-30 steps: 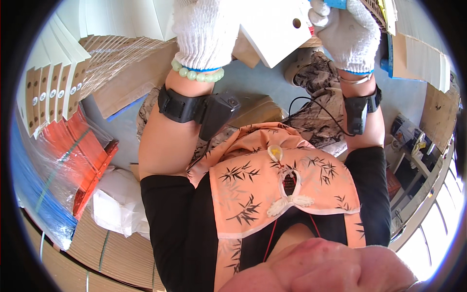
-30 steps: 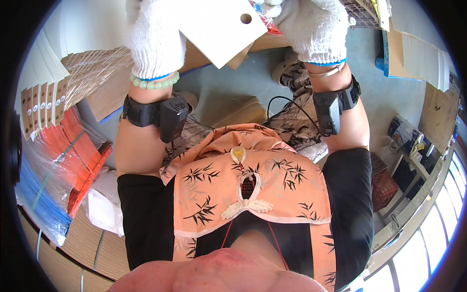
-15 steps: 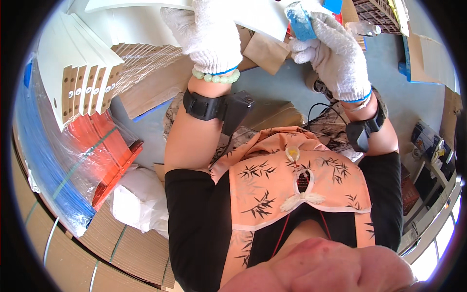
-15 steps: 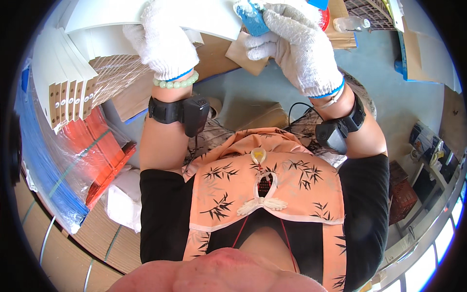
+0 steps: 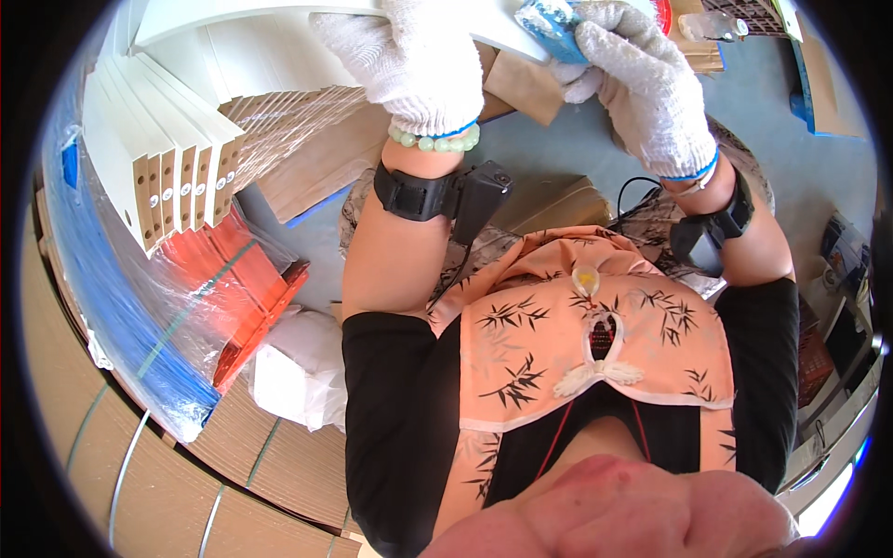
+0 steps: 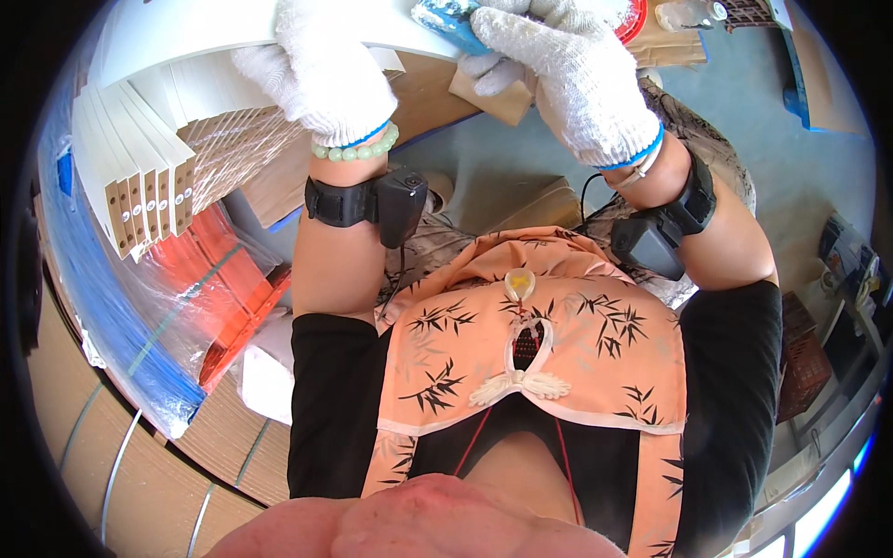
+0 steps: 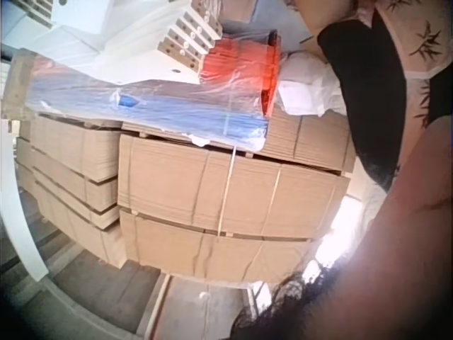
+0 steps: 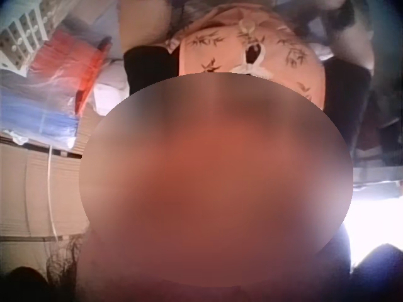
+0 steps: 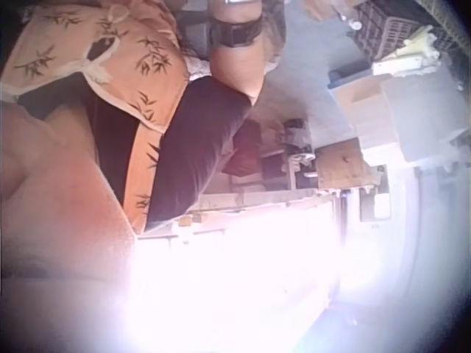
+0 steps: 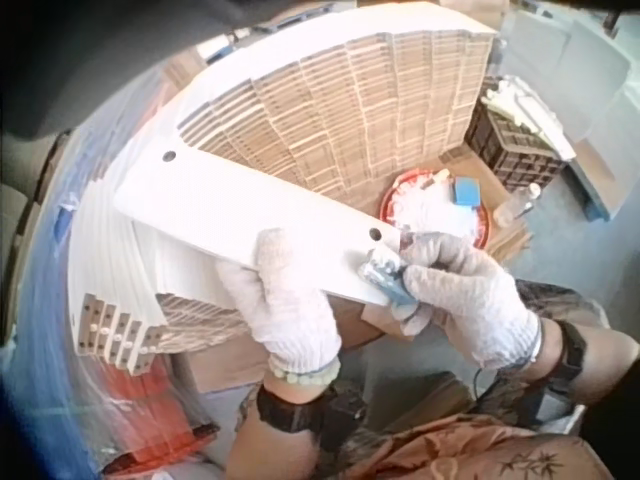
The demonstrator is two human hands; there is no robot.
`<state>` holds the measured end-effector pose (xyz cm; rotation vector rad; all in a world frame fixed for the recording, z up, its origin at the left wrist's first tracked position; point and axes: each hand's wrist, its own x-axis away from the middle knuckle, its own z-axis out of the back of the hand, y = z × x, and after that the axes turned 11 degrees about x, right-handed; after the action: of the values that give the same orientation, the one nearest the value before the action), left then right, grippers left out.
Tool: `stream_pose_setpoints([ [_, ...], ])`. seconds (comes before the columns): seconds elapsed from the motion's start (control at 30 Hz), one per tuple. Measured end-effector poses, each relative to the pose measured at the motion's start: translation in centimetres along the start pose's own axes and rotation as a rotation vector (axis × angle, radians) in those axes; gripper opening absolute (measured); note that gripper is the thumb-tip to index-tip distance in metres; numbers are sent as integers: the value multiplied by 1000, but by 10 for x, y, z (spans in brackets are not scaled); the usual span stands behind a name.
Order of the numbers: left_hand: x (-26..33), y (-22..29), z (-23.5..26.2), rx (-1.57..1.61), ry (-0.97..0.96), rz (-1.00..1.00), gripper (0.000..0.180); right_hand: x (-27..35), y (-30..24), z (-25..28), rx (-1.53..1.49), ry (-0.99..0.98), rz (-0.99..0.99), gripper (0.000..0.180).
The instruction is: Wiping down white furniture panels with a sponge and cleaning solution in a workshop.
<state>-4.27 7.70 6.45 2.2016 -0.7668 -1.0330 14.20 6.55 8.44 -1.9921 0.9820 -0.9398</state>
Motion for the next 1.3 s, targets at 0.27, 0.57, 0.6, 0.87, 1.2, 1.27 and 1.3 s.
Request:
stream_pose_setpoints([
  [0.27,-2,1,9,-10,86,30,33,14,7,-14,30,72,-23,11],
  [0.57,0,17,-12,-50,108,93,34,18,17,-3,200,27,-62,14],
  [0.6,2,17,-14,316,215,188,34,17,19,-1,371,-90,-17,18],
  [0.87,-3,0,8,-10,40,42,33,0,-10,11,33,-89,99,20],
  [1.2,26,19,6,20,-201,298,45,-26,-63,33,-52,-63,402,34],
  [1.27,31,24,2,1,-307,405,47,-24,-56,25,-184,-102,399,39],
  [1.3,32,28,-1,-1,-346,436,47,-18,-59,41,-193,-267,326,43],
])
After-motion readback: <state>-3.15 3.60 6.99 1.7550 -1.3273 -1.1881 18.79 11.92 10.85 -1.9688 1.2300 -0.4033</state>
